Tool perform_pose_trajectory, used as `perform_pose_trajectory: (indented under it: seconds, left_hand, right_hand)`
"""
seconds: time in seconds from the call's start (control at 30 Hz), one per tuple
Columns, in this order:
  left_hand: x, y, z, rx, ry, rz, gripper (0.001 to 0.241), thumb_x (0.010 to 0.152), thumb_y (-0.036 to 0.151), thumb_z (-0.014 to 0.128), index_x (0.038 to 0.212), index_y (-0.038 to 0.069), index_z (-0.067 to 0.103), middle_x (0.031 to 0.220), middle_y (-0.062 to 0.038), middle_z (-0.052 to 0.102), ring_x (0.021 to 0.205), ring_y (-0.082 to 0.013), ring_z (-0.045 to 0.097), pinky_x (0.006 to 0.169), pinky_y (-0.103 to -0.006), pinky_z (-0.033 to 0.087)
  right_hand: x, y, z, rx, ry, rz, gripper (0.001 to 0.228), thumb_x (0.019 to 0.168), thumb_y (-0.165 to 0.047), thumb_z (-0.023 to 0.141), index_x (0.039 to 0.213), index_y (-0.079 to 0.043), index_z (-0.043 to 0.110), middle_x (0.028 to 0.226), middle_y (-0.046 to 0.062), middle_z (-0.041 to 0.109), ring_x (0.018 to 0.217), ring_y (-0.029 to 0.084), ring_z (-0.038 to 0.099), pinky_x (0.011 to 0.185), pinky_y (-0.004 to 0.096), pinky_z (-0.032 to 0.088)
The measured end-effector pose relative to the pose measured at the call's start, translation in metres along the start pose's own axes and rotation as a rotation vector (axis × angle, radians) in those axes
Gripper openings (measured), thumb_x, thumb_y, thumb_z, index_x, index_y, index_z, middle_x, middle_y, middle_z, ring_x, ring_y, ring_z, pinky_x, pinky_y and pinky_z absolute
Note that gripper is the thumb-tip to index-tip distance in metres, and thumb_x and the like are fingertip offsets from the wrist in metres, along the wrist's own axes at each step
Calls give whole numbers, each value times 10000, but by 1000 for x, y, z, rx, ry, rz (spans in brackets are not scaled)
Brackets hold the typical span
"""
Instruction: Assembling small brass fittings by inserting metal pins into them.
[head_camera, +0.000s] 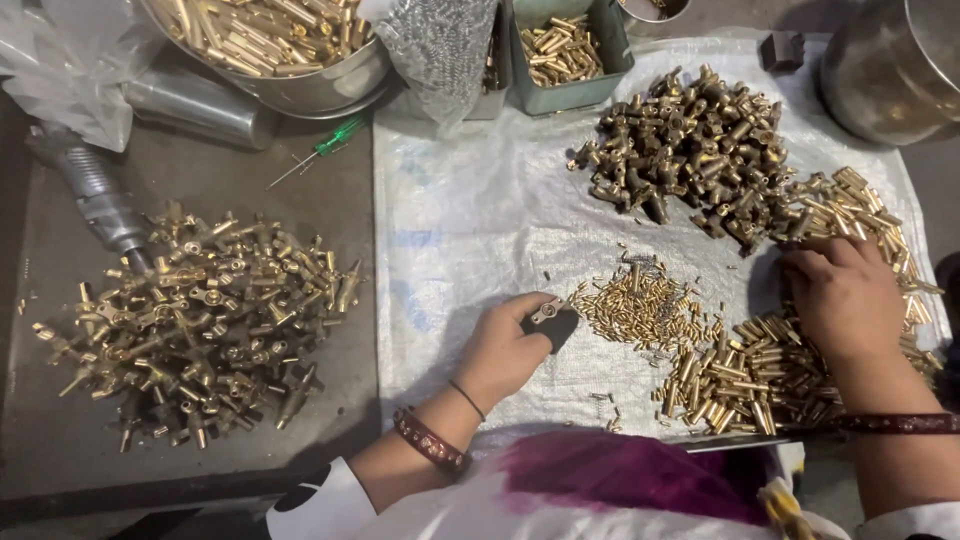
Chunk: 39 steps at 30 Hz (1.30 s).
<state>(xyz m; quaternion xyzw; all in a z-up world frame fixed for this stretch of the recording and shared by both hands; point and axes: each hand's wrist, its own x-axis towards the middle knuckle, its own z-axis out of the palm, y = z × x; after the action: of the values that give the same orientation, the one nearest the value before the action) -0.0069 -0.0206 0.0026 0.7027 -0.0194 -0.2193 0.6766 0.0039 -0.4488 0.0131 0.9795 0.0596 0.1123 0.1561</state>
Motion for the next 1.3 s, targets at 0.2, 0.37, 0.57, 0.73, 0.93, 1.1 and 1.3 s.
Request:
perform_pose_trajectory:
  seconds: [0.2, 0.37, 0.57, 0.73, 0.93, 1.1, 1.3]
  left_hand:
    - [2, -8, 1, -32, -3, 15, 353, 864, 61, 666, 1208, 31, 738, 892, -76, 739, 696, -95, 606, 613, -260, 503]
    - [-2, 6, 0, 154, -17, 13, 371, 831, 62, 685, 1198, 64, 736, 956, -91, 757, 700, -139, 653, 635, -277, 532]
    - [-6, 17, -3, 198, -21, 106, 448, 752, 28, 680, 1198, 54, 718, 1030, -127, 757, 737, -178, 706, 667, -311, 549]
    - [-7, 15, -5, 241, -85, 104, 386, 737, 26, 665, 1115, 42, 740, 1036, -131, 758, 720, -188, 702, 650, -323, 546]
    - [-5, -38, 6, 220, -196, 20, 200, 795, 64, 701, 981, 40, 774, 732, -65, 731, 608, -139, 636, 551, -309, 501]
    - [5, -21, 1, -307, -180, -197, 188, 988, 196, 700, 936, 24, 756, 712, -50, 693, 565, -99, 581, 478, -244, 420]
    - [10, -14, -10, -415, -41, -112, 238, 1001, 211, 573, 933, 59, 744, 693, -7, 661, 550, -65, 538, 459, -211, 380]
  right_hand:
    - [10, 20, 41, -152, -24, -12, 169, 1009, -228, 722, 1156, -146, 716, 1096, 44, 669, 1048, 224, 615, 940, 318, 577]
    - [42, -123, -75, 928, -84, 220, 208, 964, -136, 705, 1163, -81, 732, 1126, 90, 737, 1046, 234, 698, 907, 357, 577]
    - [29, -202, -83, 1749, -452, 281, 234, 923, -80, 703, 1146, -20, 743, 1018, 71, 777, 942, 152, 725, 855, 292, 594]
    - [26, -200, -95, 1711, -518, 386, 231, 903, -63, 717, 1121, 2, 754, 1007, 97, 775, 926, 182, 727, 852, 317, 596]
    - [30, -202, -133, 1223, -11, -240, 241, 860, -95, 774, 1099, -83, 745, 1103, 38, 772, 1080, 184, 730, 959, 324, 577]
    - [26, -198, -105, 1358, -236, -54, 386, 740, -124, 858, 1116, -134, 771, 1070, 37, 819, 1034, 193, 768, 965, 372, 588]
    - [43, -159, -56, 1078, -164, 265, 264, 865, -85, 749, 1124, -139, 753, 1121, 47, 771, 1013, 189, 740, 881, 355, 615]
